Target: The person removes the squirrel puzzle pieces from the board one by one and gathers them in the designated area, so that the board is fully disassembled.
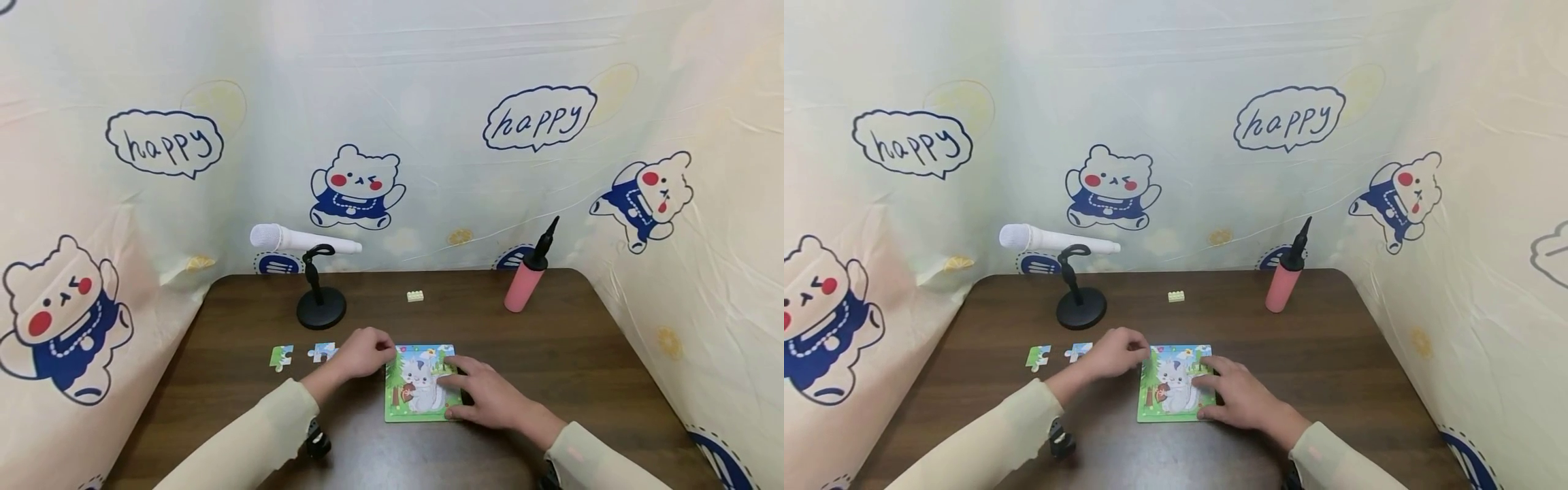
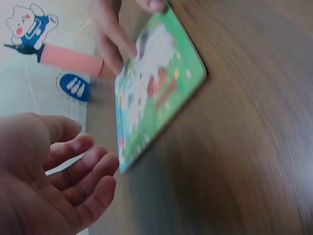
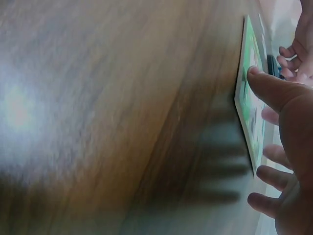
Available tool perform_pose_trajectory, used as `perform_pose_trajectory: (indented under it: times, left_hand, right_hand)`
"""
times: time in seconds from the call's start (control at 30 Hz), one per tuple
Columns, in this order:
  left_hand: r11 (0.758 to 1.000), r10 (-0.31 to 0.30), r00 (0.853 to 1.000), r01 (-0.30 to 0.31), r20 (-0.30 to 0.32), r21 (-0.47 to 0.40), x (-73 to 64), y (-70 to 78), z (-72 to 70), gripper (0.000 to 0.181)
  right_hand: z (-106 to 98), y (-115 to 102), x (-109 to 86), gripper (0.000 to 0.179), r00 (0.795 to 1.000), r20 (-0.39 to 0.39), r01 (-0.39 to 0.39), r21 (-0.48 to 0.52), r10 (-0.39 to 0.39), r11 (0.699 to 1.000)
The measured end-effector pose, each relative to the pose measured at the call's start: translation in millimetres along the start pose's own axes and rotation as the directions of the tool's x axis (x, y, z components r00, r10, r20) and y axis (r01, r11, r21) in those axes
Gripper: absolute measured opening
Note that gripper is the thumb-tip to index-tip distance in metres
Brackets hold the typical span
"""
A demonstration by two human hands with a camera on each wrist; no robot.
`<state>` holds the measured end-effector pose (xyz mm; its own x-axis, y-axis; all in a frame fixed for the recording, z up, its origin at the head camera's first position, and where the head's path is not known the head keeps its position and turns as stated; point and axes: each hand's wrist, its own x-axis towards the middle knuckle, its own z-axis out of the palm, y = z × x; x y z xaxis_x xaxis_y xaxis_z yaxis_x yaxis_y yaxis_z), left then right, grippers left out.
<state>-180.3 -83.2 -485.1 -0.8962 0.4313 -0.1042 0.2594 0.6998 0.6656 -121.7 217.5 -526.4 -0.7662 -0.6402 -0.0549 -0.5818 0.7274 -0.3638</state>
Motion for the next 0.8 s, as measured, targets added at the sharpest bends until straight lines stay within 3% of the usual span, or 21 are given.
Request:
perform_pose_trajectory:
  times: [0.17, 0.37, 0.6, 0.8]
  left_hand:
    - [0.997, 0.041, 0.999, -0.04, 0.025, -0.073, 10.4, 15.9, 17.3, 0.015]
    - [0.981, 0.021, 0.997, -0.005, 0.08, -0.195, 21.7, 24.1, 34.3, 0.022]
    - [0.965, -0.001, 0.992, 0.034, 0.127, -0.26, 27.6, 29.1, 47.7, 0.024]
    - [0.955, -0.013, 0.991, 0.051, 0.131, -0.293, 29.3, 30.7, 53.0, 0.024]
  right_hand:
    - [0, 11, -3.2, 0.055, 0.999, -0.014, -0.048, 0.056, 0.049, 0.997]
    - [3, 15, -5.5, 0.057, 0.999, -0.042, -0.015, 0.049, 0.017, 0.999]
    - [6, 13, -7.0, 0.056, 0.998, -0.065, 0.001, 0.026, 0.0, 1.0]
    - [6, 12, -6.9, 0.056, 0.999, -0.048, -0.011, 0.032, 0.013, 0.999]
